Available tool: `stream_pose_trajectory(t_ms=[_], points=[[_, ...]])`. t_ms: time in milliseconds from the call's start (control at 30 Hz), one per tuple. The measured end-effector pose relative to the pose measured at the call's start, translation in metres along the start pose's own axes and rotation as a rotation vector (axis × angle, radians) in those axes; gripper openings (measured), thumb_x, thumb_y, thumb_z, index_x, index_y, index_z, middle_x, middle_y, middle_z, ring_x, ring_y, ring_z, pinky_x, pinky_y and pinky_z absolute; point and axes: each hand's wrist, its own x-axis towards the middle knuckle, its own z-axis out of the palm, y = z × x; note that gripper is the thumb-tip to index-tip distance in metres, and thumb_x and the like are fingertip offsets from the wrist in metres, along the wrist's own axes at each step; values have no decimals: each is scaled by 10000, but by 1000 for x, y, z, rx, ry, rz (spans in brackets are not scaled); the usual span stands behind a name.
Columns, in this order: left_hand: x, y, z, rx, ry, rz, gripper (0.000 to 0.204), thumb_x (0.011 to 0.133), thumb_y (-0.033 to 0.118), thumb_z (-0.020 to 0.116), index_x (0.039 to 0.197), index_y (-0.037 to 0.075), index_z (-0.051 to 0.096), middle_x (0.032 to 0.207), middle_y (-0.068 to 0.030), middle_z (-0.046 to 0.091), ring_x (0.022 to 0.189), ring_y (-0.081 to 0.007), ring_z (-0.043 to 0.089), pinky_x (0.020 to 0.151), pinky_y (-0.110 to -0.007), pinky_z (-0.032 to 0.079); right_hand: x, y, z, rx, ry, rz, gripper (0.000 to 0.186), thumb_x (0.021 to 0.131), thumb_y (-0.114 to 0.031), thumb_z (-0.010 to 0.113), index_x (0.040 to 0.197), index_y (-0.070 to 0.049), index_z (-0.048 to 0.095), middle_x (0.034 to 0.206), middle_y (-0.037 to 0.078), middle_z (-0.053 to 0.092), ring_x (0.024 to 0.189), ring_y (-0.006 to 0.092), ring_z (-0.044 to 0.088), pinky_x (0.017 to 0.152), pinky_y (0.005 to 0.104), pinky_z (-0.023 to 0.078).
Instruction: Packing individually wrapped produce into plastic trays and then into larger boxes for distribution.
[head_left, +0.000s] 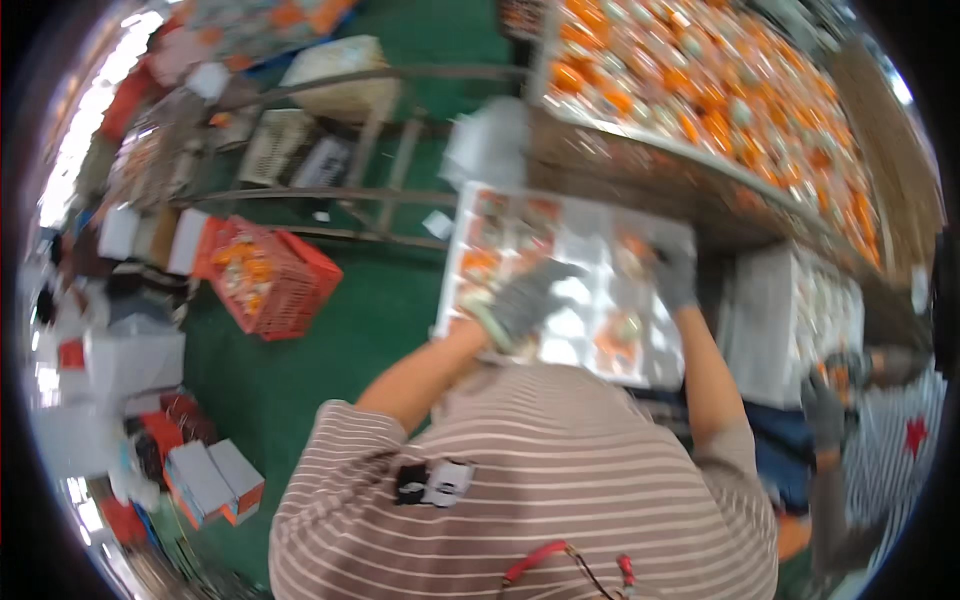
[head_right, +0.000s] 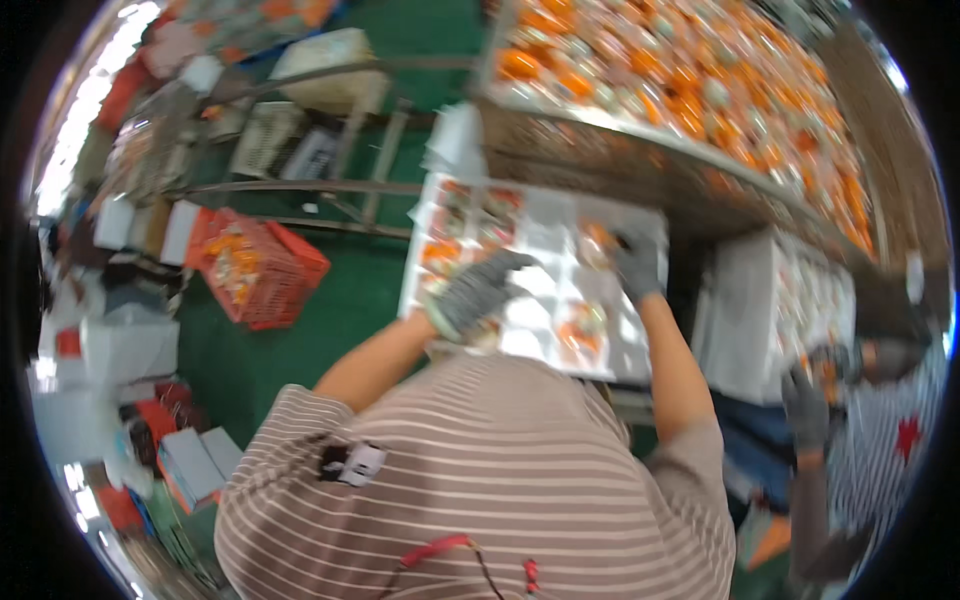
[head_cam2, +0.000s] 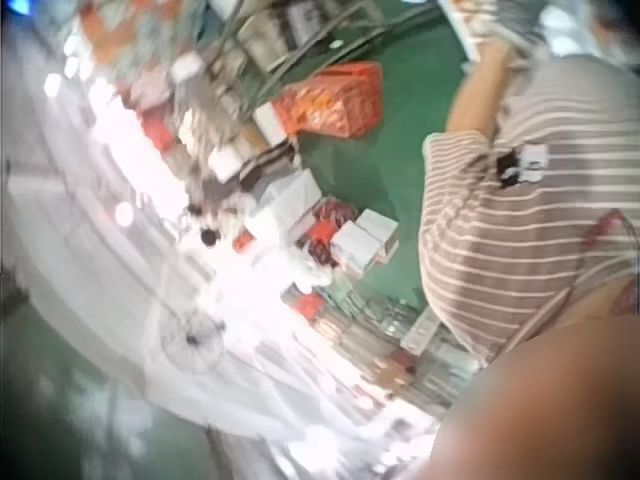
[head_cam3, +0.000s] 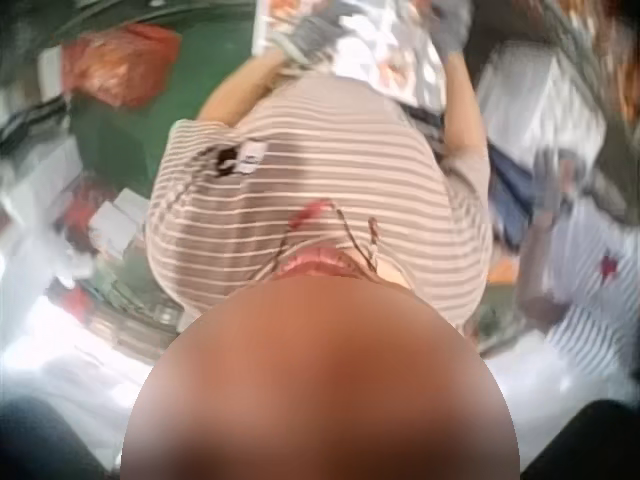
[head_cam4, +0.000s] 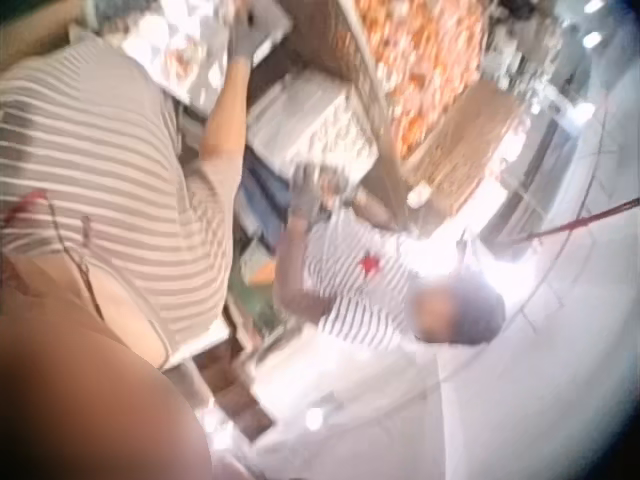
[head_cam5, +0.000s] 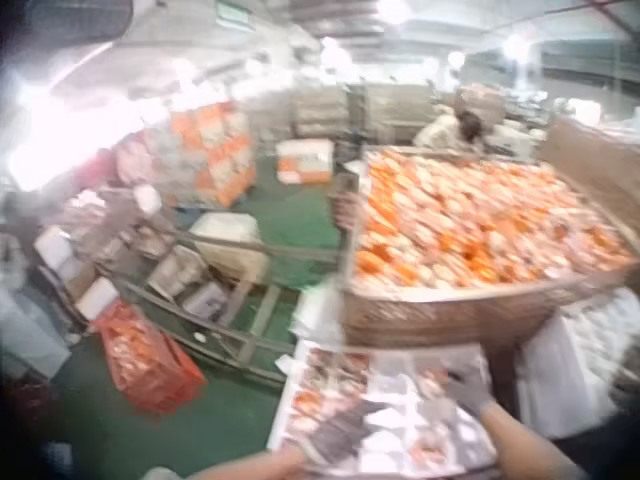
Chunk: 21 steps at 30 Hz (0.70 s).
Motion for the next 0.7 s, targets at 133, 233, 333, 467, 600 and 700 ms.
stream_pose_trajectory(t_ms=[133,233,333,467,600,700], points=[[31,-3,21,285,303,272,861,629,408,766,1297,31,373,1326,-207,375,1264,-297,344,1035,-374,291,-14,-54,-7,-57,-263,-160,197,820,-127,587,939,20,640,911,113,659,836,181,605,781,295,465],[56,34,21,128,-11,112,581,676,398,725,1051,-2,533,1019,-211,588,912,-331,580,808,-396,441,-32,-49,6,316,-210,-275,242,860,-108,544,1073,1,575,888,43,617,813,141,572,753,272,460],[47,25,16,278,228,11,416,769,380,634,918,-6,587,842,-200,622,768,-344,598,745,-414,459,-44,-80,23,635,-114,-70,391,866,-238,586,1178,-17,504,944,35,565,857,160,540,790,282,431],[29,28,2,146,514,-78,272,851,260,550,1009,42,586,880,-168,623,796,-320,604,718,-382,471,-72,-106,47,528,-259,-248,816,766,-15,629,1437,-103,172,1310,102,414,1135,207,461,955,305,382],[30,40,0,-73,607,-108,243,819,158,551,1020,22,553,896,-195,614,826,-325,610,747,-372,471,-68,-84,34,378,-338,-369,648,737,1,630,1337,-60,394,1243,97,500,1110,201,492,941,325,399],[38,14,7,-315,598,-38,354,782,55,560,1133,39,519,973,-151,609,908,-264,595,797,-335,472,-66,-103,15,431,-460,-202,608,718,-113,708,1252,33,457,1147,109,547,1047,202,533,903,318,427]])
